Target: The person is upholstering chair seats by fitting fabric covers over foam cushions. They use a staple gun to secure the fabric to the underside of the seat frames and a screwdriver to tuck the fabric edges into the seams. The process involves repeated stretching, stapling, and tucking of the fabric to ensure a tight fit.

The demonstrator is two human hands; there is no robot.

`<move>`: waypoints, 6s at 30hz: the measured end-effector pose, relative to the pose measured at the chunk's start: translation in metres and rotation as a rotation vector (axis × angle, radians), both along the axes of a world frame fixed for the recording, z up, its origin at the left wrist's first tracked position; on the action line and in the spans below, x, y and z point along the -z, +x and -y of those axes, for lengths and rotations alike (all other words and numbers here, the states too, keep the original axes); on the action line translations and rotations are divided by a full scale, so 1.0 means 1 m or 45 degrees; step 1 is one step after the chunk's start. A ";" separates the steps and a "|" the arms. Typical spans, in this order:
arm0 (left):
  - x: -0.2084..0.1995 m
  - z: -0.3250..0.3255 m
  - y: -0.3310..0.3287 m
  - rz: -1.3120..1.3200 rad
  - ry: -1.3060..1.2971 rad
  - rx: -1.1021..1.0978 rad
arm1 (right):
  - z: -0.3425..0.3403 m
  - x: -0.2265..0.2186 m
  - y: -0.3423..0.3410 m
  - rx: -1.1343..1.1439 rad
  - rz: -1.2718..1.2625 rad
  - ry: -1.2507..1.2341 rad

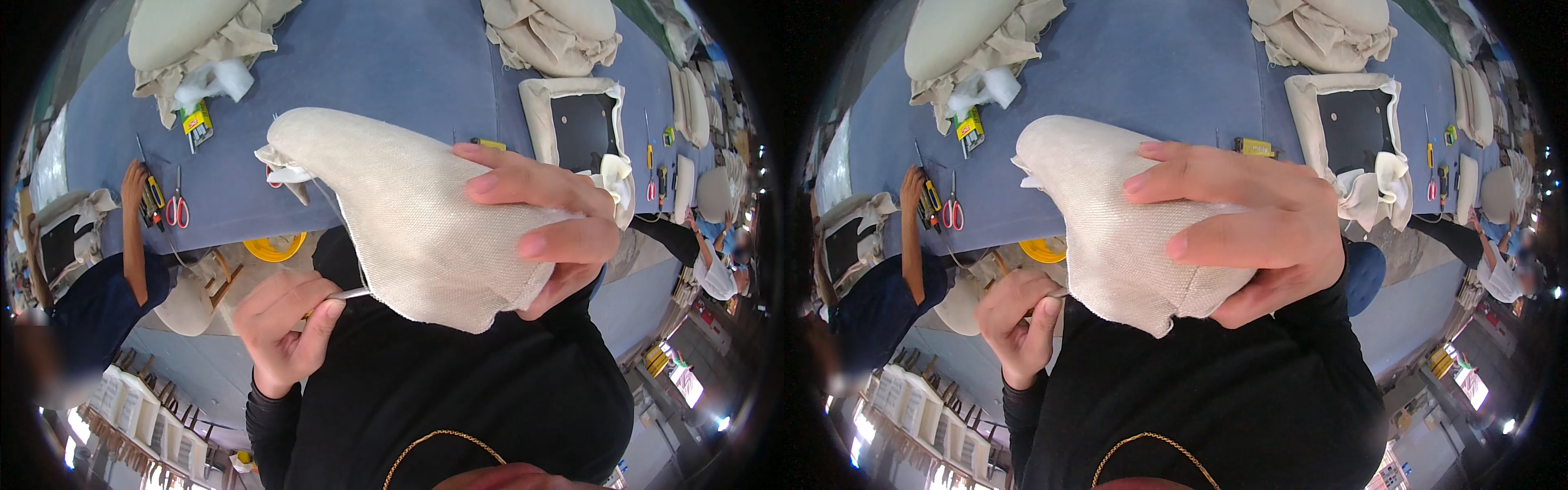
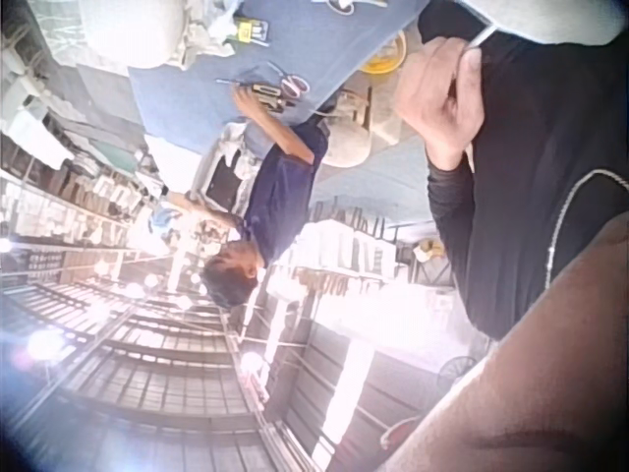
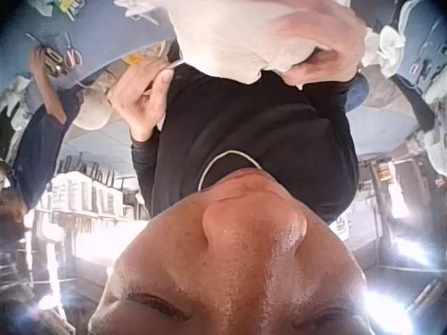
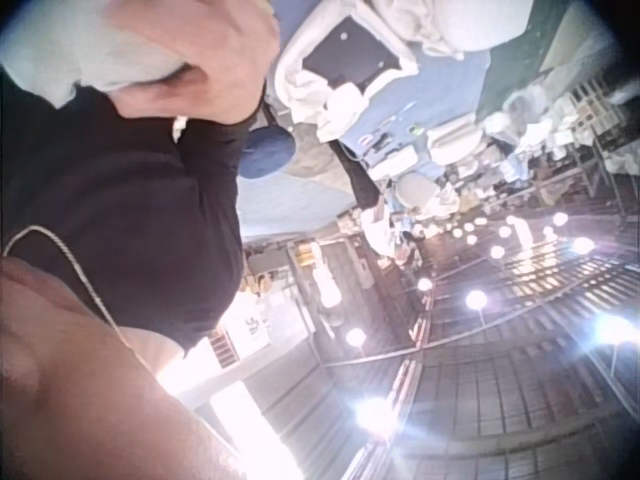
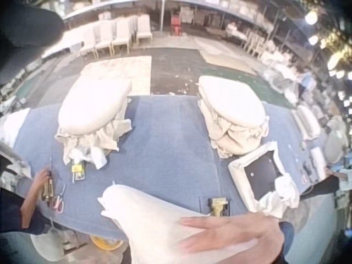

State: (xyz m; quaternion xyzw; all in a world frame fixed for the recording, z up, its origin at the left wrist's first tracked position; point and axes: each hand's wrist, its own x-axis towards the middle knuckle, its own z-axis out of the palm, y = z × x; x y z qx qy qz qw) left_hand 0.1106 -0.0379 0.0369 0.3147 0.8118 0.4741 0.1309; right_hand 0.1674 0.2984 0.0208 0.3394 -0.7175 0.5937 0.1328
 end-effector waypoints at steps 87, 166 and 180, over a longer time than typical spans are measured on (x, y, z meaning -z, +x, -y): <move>-0.050 -0.059 -0.078 -0.903 -0.185 -0.211 | 0.029 0.007 -0.184 0.918 -0.123 -0.819; -0.012 -0.050 -0.102 -0.092 0.551 -0.376 | 0.098 0.039 0.029 0.959 0.378 0.078; -0.021 -0.045 -0.103 -0.616 0.489 0.402 | 0.083 0.010 0.044 0.899 0.428 0.163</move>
